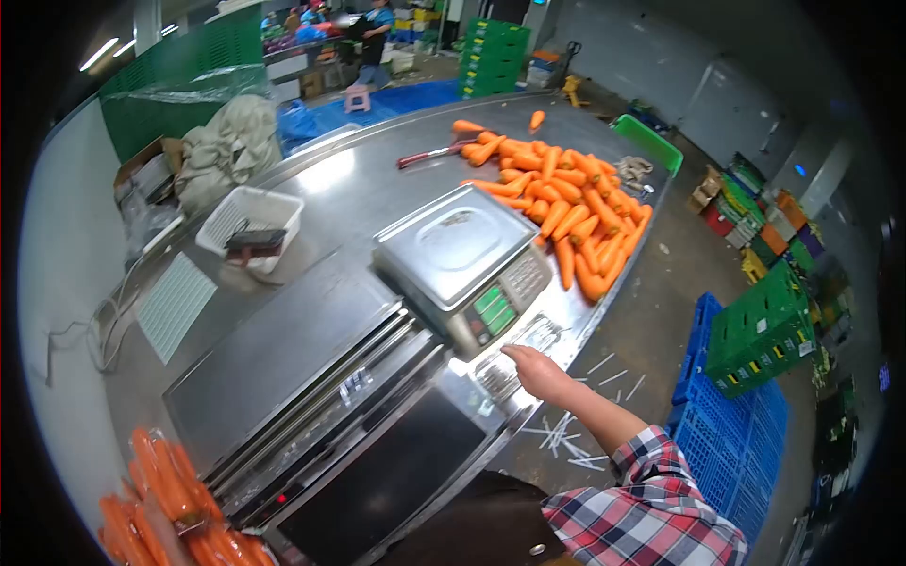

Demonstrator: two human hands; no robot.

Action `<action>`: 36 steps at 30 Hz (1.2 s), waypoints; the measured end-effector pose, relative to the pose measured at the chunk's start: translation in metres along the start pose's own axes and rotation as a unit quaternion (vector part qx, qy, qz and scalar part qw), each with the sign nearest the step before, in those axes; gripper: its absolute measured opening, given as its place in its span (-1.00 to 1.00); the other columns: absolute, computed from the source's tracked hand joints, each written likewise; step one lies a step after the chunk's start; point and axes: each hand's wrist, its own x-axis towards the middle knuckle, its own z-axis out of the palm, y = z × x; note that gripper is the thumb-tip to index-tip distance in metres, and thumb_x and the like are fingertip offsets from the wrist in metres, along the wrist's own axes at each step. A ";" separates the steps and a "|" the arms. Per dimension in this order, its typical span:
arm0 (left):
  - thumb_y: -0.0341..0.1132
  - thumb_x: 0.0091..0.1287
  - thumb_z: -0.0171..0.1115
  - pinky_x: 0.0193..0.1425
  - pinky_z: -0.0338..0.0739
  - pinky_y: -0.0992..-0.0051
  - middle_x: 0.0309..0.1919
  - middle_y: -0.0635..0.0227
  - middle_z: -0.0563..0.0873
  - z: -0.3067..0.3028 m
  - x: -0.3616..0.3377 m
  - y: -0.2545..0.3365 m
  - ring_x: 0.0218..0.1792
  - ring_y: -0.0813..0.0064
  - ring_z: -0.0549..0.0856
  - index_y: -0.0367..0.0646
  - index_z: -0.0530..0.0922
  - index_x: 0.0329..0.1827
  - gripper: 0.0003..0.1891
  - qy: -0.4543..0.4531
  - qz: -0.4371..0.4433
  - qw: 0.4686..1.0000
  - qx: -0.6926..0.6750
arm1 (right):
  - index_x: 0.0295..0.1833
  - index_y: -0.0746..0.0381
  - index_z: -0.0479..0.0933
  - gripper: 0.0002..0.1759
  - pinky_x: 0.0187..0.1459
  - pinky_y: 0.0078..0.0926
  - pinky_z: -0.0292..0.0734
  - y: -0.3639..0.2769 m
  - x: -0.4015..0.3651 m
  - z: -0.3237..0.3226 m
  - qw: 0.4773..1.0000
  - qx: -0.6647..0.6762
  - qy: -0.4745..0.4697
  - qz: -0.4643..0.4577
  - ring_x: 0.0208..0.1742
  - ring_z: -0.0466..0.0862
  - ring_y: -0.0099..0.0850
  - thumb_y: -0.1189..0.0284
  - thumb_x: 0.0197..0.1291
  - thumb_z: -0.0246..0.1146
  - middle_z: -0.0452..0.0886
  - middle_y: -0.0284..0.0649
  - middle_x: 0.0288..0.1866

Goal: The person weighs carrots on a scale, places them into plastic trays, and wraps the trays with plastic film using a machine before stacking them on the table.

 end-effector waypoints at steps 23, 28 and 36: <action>-0.30 -0.01 0.42 0.03 0.50 0.21 -0.20 0.23 0.70 0.133 -0.220 0.637 -0.12 0.26 0.68 -0.15 0.60 -0.16 -0.67 -0.352 0.524 0.762 -0.143 | -0.32 0.17 0.42 -0.71 -0.22 -0.35 0.38 0.182 0.068 -0.093 0.895 0.187 -0.003 -0.405 -0.28 0.48 -0.28 0.30 -0.08 0.36 0.42 -0.28 -0.38; -0.41 0.08 0.28 0.20 0.32 0.12 -0.10 0.35 0.67 0.168 -0.160 0.675 0.00 0.24 0.58 -0.06 0.63 -0.14 -0.75 -0.131 0.446 0.877 -0.120 | -0.06 0.21 0.50 -0.64 0.05 -0.21 0.41 0.289 0.144 -0.113 0.964 0.201 0.073 -0.161 0.02 0.53 -0.12 0.44 -0.03 0.34 0.54 -0.12 -0.04; -0.21 0.12 0.33 0.34 0.09 -0.12 0.11 0.36 0.57 0.257 -0.107 0.697 0.22 0.20 0.43 0.04 0.60 0.02 -0.64 -0.168 0.423 0.890 -0.031 | -0.10 0.14 0.55 -0.70 0.22 -0.08 0.29 0.384 0.227 -0.059 0.970 -0.188 -0.082 -0.134 0.25 0.39 -0.14 0.33 0.00 0.23 0.51 -0.11 0.02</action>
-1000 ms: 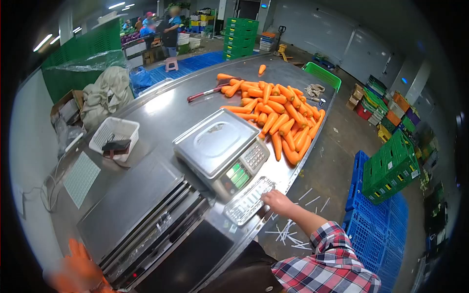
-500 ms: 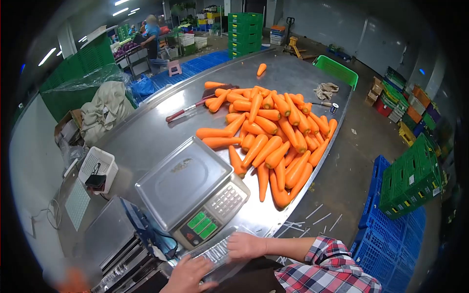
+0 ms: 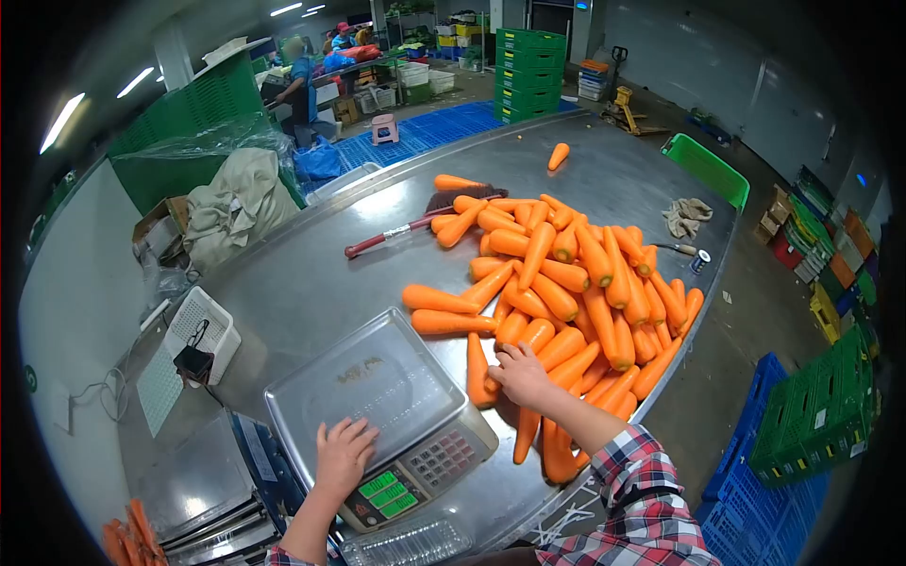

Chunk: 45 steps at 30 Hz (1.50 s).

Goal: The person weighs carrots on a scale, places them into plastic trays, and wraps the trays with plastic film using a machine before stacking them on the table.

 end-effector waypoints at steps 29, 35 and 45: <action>-0.43 -0.03 0.41 0.29 0.33 0.21 0.16 0.01 0.42 -0.017 0.004 -0.007 0.18 -0.01 0.43 -0.25 0.41 0.18 -0.37 0.058 -0.093 0.989 -0.096 | -0.34 0.24 0.46 -0.74 -0.21 -0.21 0.45 0.047 0.027 -0.039 0.909 0.016 0.319 0.267 -0.30 0.51 -0.16 0.31 0.03 0.35 0.48 -0.11 -0.40; -0.35 -0.03 0.44 0.32 0.32 0.20 0.20 0.06 0.43 -0.022 -0.008 -0.012 0.26 -0.02 0.39 -0.22 0.39 0.20 -0.33 0.044 -0.115 0.989 -0.080 | -0.16 0.31 0.50 -0.38 0.01 -0.36 0.47 0.116 0.021 0.002 0.899 -0.107 0.032 0.423 -0.10 0.55 -0.19 -0.05 -0.05 0.36 0.56 -0.09 -0.19; -0.30 0.07 0.41 0.40 0.25 0.21 0.26 0.05 0.41 -0.030 -0.010 -0.017 0.34 0.02 0.32 -0.20 0.34 0.25 -0.35 -0.005 -0.154 0.976 -0.154 | -0.18 0.40 0.55 -0.56 -0.16 -0.31 0.51 0.053 -0.041 -0.096 0.877 0.298 0.187 0.326 -0.25 0.62 -0.14 0.26 -0.05 0.42 0.60 0.00 -0.32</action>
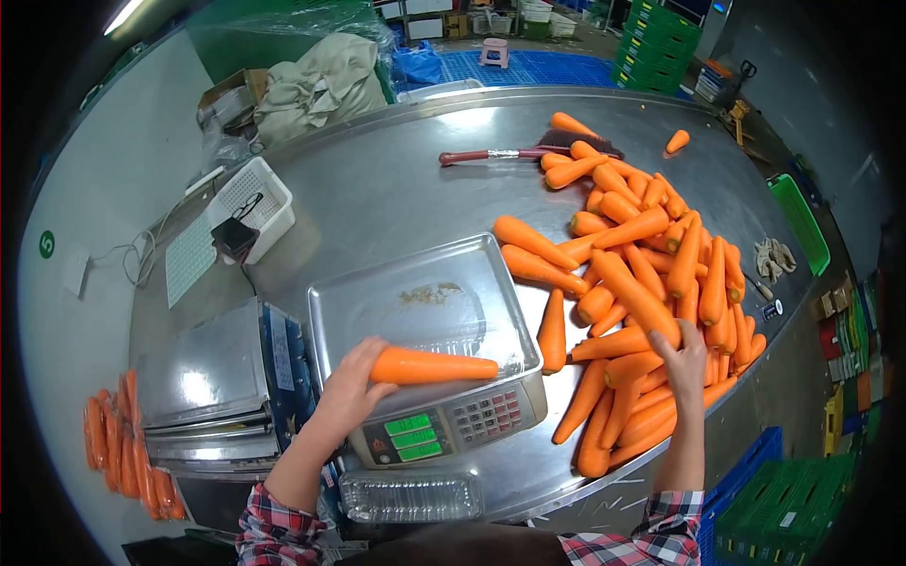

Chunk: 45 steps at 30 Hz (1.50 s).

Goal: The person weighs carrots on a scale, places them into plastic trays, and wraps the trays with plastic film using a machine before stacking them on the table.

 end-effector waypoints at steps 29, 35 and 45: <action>-0.09 0.33 0.17 -0.18 0.58 0.47 -0.03 0.06 0.54 0.005 -0.040 -0.014 -0.23 0.40 0.65 -0.34 0.35 0.24 -0.44 0.051 -0.264 0.903 -0.336 | -0.11 0.40 0.53 -0.74 -0.24 -0.33 0.55 -0.117 -0.010 0.132 0.890 0.047 -0.453 -0.015 -0.40 0.64 -0.22 0.46 0.15 0.13 0.62 -0.03 -0.43; -0.22 0.34 0.17 -0.20 0.56 0.57 -0.09 0.25 0.60 -0.011 -0.034 -0.018 -0.15 0.54 0.61 -0.26 0.42 0.22 -0.55 -0.020 -0.246 0.876 -0.413 | -0.18 0.41 0.51 -0.76 -0.37 -0.48 0.50 -0.098 -0.028 0.137 0.909 0.150 -0.388 -0.008 -0.45 0.59 -0.44 0.43 0.13 0.18 0.60 -0.18 -0.47; -0.23 0.37 0.13 -0.03 0.51 0.55 -0.06 0.34 0.63 -0.154 -0.136 -0.093 -0.08 0.58 0.61 -0.23 0.49 0.18 -0.62 0.047 -0.188 0.879 -0.436 | 0.06 0.43 0.45 -0.59 -0.74 -0.74 0.08 -0.279 -0.130 0.125 0.861 0.355 -0.361 0.041 -0.71 0.31 -0.72 0.57 0.04 0.18 0.47 -0.30 -0.40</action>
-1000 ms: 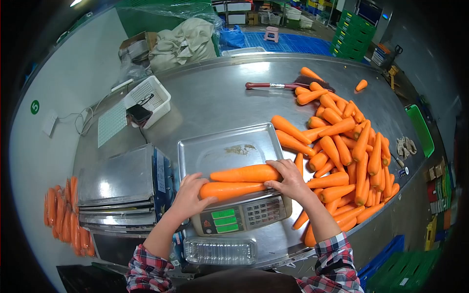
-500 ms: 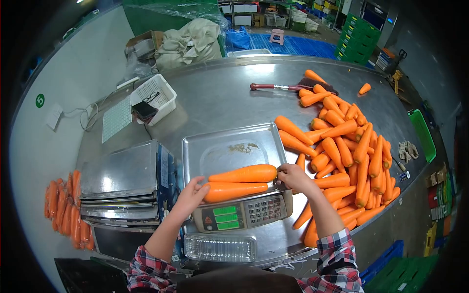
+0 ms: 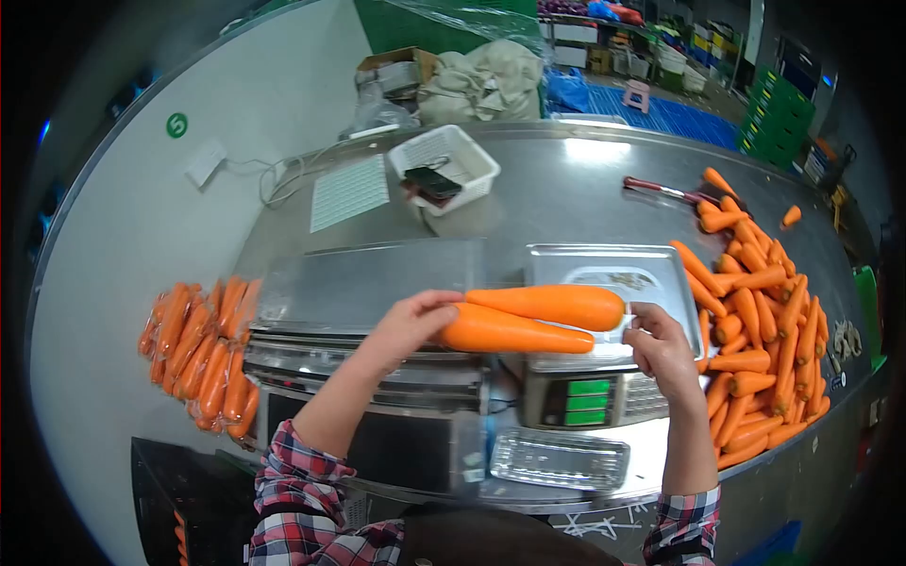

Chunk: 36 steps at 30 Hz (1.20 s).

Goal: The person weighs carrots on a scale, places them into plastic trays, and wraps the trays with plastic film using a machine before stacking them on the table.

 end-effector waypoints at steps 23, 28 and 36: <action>-0.14 0.04 0.40 -0.04 0.38 0.19 -0.21 0.15 0.54 -0.307 -0.166 -0.118 -0.15 0.10 0.46 -0.24 0.64 -0.46 -0.71 0.344 0.140 0.725 0.580 | -0.60 0.25 0.57 -0.69 -0.26 -0.22 0.37 0.040 -0.029 0.300 0.746 -0.579 0.103 -0.313 -0.33 0.48 -0.18 0.25 -0.07 0.41 0.44 -0.15 -0.52; -0.22 0.05 0.39 0.01 0.37 0.20 -0.33 0.16 0.55 -0.301 -0.158 -0.129 -0.12 0.09 0.49 -0.23 0.66 -0.45 -0.77 0.325 0.167 0.773 0.518 | -0.59 0.29 0.53 -0.75 -0.23 -0.20 0.36 0.043 -0.019 0.324 0.818 -0.488 0.065 -0.299 -0.31 0.46 -0.15 0.37 -0.04 0.37 0.45 -0.13 -0.47; -0.32 0.26 0.07 -0.42 0.34 0.52 -0.64 0.36 0.44 -0.321 -0.157 -0.113 -0.56 0.50 0.45 -0.18 0.48 -0.53 -0.78 0.185 -0.046 0.982 -0.009 | -0.50 0.32 0.45 -0.80 -0.36 -0.32 0.44 0.005 -0.034 0.311 0.940 -0.327 -0.068 -0.061 -0.47 0.51 -0.21 0.46 0.14 0.14 0.50 -0.12 -0.51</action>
